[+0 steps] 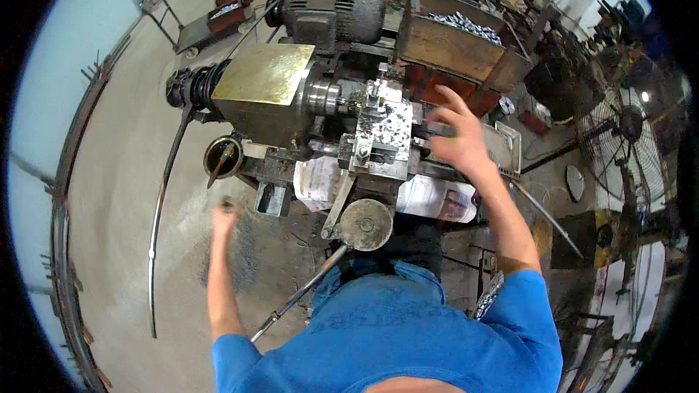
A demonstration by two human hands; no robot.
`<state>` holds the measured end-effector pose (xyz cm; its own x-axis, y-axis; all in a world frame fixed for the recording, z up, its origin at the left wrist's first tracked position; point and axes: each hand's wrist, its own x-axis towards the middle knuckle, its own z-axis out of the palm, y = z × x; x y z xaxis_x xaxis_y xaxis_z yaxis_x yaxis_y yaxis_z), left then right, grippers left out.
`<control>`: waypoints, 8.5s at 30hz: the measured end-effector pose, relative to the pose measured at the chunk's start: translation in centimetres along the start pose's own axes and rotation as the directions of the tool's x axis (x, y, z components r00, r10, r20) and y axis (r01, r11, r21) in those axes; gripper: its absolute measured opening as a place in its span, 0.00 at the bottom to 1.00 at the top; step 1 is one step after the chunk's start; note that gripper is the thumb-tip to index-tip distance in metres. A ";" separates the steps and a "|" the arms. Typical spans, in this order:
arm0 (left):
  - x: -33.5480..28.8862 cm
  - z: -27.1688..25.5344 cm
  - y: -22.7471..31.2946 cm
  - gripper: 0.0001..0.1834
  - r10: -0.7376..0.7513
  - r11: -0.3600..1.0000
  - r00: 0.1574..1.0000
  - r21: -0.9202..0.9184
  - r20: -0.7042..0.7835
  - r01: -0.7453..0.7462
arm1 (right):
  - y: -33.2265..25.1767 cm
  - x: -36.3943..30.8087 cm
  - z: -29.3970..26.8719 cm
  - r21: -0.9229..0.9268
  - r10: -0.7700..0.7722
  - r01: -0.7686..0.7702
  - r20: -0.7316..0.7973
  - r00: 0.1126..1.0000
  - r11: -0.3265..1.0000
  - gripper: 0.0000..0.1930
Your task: The person operates a manual lathe machine to shape metal parts, using various handles to control the cutting tool and moving finished components into a wire bin.
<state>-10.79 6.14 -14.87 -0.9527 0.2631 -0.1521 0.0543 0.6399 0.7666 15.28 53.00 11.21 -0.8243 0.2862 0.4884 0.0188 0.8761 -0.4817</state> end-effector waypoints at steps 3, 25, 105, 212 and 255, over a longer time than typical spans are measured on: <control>0.3 8.6 -2.4 0.21 0.394 0.778 0.910 0.479 0.131 -0.406 | 4.7 -6.4 -4.4 -0.221 0.159 -0.158 -0.017 0.987 0.962 0.16; -19.5 1.0 14.0 0.17 -0.045 0.986 0.660 0.139 0.750 -0.090 | 22.7 -43.4 -15.2 -0.706 0.838 -0.706 -0.357 0.413 0.047 0.18; 0.4 -3.7 9.3 0.19 0.220 0.870 0.975 0.442 0.044 -0.216 | -1.1 3.7 5.8 -0.212 -0.229 0.257 0.147 0.962 0.943 0.18; -10.5 -14.3 3.7 0.17 0.133 0.625 0.948 0.767 -0.288 0.145 | -4.5 10.6 14.3 -0.129 0.013 0.035 0.355 0.935 0.991 0.10; -12.4 -0.5 10.6 0.23 -0.049 0.969 0.759 0.216 0.649 -0.122 | 29.5 -42.1 -15.4 -0.767 0.725 -0.625 -0.346 0.596 0.147 0.25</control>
<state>1.43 9.28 -4.52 -0.5320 0.6371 -0.5578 0.2337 0.7436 0.6264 59.23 72.78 -12.37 -0.2815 0.9399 0.1934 0.9517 0.2476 0.1817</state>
